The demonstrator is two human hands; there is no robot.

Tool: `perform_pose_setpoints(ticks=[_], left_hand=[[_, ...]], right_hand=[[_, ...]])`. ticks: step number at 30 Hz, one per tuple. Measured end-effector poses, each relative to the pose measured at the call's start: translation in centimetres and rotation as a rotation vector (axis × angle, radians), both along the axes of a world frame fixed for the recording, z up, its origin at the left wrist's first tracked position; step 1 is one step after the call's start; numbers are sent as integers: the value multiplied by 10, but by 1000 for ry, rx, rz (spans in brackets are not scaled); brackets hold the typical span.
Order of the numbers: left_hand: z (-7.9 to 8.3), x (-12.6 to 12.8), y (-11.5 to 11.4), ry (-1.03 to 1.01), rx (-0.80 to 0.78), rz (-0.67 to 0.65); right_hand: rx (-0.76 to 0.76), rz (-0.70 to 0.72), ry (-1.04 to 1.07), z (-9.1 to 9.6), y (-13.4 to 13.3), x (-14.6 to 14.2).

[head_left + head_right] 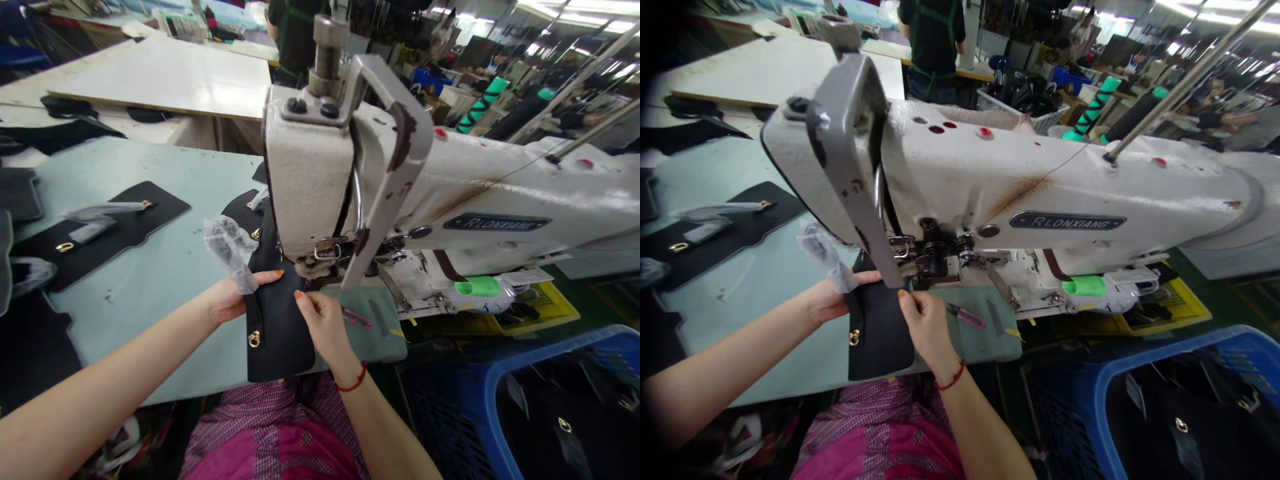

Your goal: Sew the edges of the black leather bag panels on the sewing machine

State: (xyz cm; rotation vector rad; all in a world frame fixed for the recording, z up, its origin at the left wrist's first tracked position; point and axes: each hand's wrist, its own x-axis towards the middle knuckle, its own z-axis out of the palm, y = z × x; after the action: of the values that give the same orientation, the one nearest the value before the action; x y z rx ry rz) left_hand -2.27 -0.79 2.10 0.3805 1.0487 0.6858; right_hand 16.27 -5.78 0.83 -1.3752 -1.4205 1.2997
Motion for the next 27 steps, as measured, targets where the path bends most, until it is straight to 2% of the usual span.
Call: perform_pose_setpoints(ticks=[4,11,17,27], left_hand=[[-9,0,-3,-32,12,54],[0,5,-4,-5,-3,84],[-2,5,-5,8,16,97],[-8,0,0,17,48,16]], right_hand=[[19,18,-41,6,-2,1],[15,45,-47,7,-1,3],[25,60,-30,4,0,5],[21,41,3,-1,5,4]])
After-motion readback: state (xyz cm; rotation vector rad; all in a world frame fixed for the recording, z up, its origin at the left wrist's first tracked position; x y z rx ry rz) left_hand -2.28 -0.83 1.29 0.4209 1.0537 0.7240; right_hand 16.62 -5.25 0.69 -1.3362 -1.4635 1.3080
